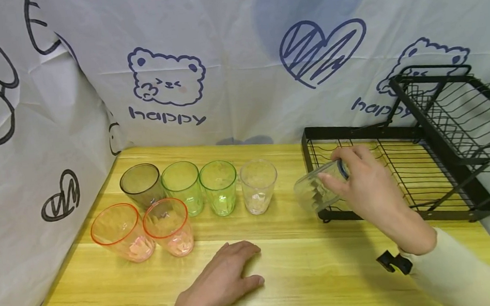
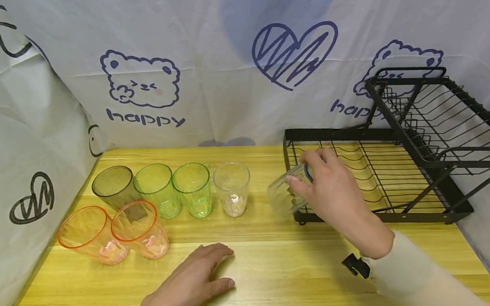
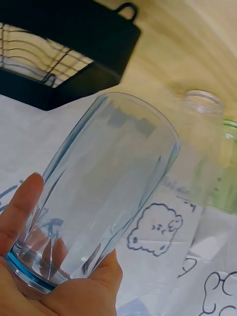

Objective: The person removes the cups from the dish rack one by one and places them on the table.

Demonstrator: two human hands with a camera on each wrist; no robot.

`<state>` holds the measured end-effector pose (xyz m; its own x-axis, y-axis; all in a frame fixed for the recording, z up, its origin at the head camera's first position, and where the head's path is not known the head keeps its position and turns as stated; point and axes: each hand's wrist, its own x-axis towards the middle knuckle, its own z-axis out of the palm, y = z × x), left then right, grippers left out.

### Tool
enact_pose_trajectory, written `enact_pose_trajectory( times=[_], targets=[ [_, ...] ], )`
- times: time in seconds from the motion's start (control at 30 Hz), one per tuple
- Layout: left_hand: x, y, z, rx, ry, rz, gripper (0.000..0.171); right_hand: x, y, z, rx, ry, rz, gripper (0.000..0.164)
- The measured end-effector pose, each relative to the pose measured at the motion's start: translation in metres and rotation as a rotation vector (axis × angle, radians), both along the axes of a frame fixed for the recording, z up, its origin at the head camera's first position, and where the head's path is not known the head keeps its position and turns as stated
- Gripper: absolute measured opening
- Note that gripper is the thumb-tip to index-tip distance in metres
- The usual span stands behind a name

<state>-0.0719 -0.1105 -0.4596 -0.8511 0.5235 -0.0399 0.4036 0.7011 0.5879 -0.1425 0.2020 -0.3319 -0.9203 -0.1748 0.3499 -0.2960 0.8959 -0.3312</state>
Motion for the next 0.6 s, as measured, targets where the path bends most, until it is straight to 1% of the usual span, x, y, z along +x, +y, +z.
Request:
enact_pose_trajectory(
  times=[0.13,0.27,0.33,0.47,0.57,0.6],
  targets=[
    [0.000,-0.001,0.001,0.022,-0.032,0.039,0.059,0.007,-0.005,-0.008,-0.054,-0.048,0.011,0.047],
    [0.000,-0.003,0.004,0.049,-0.080,0.094,0.067,0.011,-0.009,-0.020,-0.140,-0.124,0.016,0.048],
    [0.000,-0.004,0.006,0.072,-0.105,0.123,0.072,0.013,-0.011,-0.027,-0.190,-0.146,0.022,0.046],
    [0.000,-0.004,0.010,0.140,-0.149,0.192,0.085,0.017,-0.015,-0.042,-0.280,-0.167,0.023,0.042],
    [0.000,-0.003,0.014,0.216,-0.183,0.246,0.094,0.021,-0.020,-0.051,-0.347,-0.197,0.018,0.041],
    [0.000,-0.003,0.015,0.246,-0.194,0.260,0.096,0.023,-0.022,-0.053,-0.376,-0.221,0.019,0.040]
  ],
)
